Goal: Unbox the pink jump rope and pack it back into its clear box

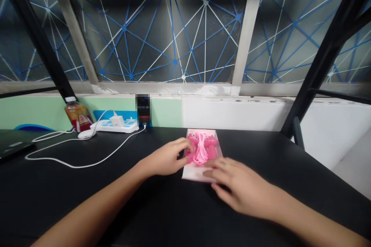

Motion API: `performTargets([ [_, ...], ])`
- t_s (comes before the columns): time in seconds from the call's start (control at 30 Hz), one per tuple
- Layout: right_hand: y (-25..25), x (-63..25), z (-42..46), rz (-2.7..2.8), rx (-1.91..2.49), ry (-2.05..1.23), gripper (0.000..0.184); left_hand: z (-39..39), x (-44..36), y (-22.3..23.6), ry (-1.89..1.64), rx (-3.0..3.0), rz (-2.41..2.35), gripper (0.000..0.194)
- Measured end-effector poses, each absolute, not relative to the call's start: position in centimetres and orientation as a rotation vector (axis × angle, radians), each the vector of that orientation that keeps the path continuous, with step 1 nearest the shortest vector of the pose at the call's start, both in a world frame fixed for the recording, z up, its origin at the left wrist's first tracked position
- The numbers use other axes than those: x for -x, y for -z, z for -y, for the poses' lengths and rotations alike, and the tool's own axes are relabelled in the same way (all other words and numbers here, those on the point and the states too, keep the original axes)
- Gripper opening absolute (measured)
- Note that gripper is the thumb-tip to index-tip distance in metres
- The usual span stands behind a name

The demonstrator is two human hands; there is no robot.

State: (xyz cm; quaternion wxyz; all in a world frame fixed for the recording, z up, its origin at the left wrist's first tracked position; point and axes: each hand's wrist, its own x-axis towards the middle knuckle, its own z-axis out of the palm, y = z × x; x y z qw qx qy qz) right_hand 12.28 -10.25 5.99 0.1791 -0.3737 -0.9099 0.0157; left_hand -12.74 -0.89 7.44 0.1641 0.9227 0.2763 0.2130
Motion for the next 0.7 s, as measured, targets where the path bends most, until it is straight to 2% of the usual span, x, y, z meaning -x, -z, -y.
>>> performTargets([
  [0.07,-5.7,-12.7,9.3,2.468,1.131,0.042,0.035,0.8,12.8,-7.7,-0.584,-2.604,-0.782,0.016],
  [0.13,-5.1,-13.3,8.3,2.400,1.192,0.041,0.043,1.0,12.8,-7.9,-0.557,-2.582,-0.794,0.021],
  [0.2,-4.4,-13.8,7.5,2.359,1.230,-0.002,0.050,1.3,12.8,-8.0,-0.516,-2.577,-0.801,0.018],
  [0.33,-3.9,-14.3,6.9,2.267,1.274,0.035,0.046,1.5,12.9,-7.6,-0.459,-2.628,-0.822,0.044],
  [0.47,-4.5,-14.6,6.9,2.260,1.267,0.066,0.047,1.2,13.0,-7.0,-0.537,-2.661,-0.858,0.030],
  [0.53,-4.7,-14.7,6.8,2.276,1.284,0.027,0.049,1.0,13.1,-6.9,-0.553,-2.671,-0.873,0.033],
  [0.6,-4.7,-14.8,6.5,2.269,1.315,-0.058,0.042,1.1,13.2,-6.8,-0.558,-2.686,-0.905,0.036],
  [0.7,-4.2,-14.9,6.0,2.196,1.341,-0.279,0.029,1.2,13.0,-6.8,-0.551,-2.696,-1.037,0.029],
])
